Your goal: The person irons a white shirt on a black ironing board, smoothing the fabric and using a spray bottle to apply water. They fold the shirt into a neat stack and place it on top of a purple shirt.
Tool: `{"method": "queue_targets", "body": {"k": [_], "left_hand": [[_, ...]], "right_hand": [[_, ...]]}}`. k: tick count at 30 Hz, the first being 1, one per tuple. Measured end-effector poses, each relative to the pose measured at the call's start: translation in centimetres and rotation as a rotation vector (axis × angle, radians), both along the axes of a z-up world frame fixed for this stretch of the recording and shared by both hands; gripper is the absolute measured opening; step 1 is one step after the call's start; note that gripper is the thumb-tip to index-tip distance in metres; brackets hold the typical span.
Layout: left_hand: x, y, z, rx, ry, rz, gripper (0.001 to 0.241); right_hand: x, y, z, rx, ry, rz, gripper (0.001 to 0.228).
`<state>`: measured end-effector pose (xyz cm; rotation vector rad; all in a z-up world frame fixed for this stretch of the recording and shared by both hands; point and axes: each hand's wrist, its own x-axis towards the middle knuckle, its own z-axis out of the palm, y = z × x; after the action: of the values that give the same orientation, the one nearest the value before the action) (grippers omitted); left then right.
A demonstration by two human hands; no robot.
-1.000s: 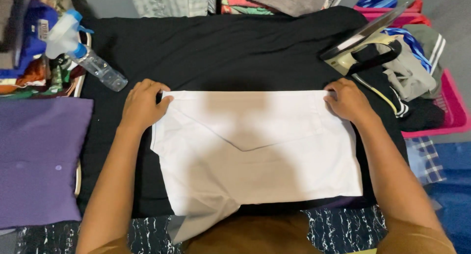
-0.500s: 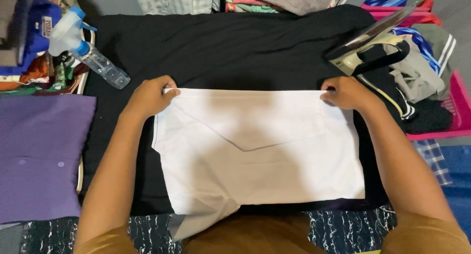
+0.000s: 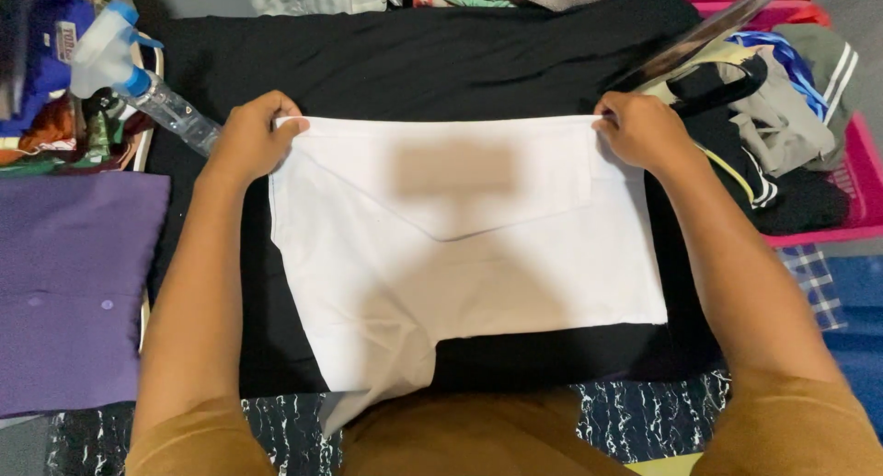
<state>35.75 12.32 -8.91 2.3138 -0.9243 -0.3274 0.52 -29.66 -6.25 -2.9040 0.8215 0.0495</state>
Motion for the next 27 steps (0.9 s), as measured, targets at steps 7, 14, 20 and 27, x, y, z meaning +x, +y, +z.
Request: {"method": "queue_targets", "body": {"k": [7, 14, 20, 27], "left_hand": [[3.1, -2.0, 0.7, 0.085, -0.108, 0.033, 0.009], [4.8, -2.4, -2.5, 0.03, -0.212, 0.063, 0.021], [-7.0, 3.0, 1.8, -0.06, -0.457, 0.17, 0.031], [-18.1, 8.1, 4.0, 0.501, 0.195, 0.441, 0.057]], "right_hand": [[2.1, -1.0, -2.4, -0.356, -0.094, 0.138, 0.015], [2.6, 3.9, -1.5, -0.721, -0.574, 0.249, 0.016], [-6.9, 9.4, -1.7, -0.492, -0.746, 0.192, 0.013], [-15.2, 14.0, -0.8, 0.083, -0.189, -0.568, 0.058]]}}
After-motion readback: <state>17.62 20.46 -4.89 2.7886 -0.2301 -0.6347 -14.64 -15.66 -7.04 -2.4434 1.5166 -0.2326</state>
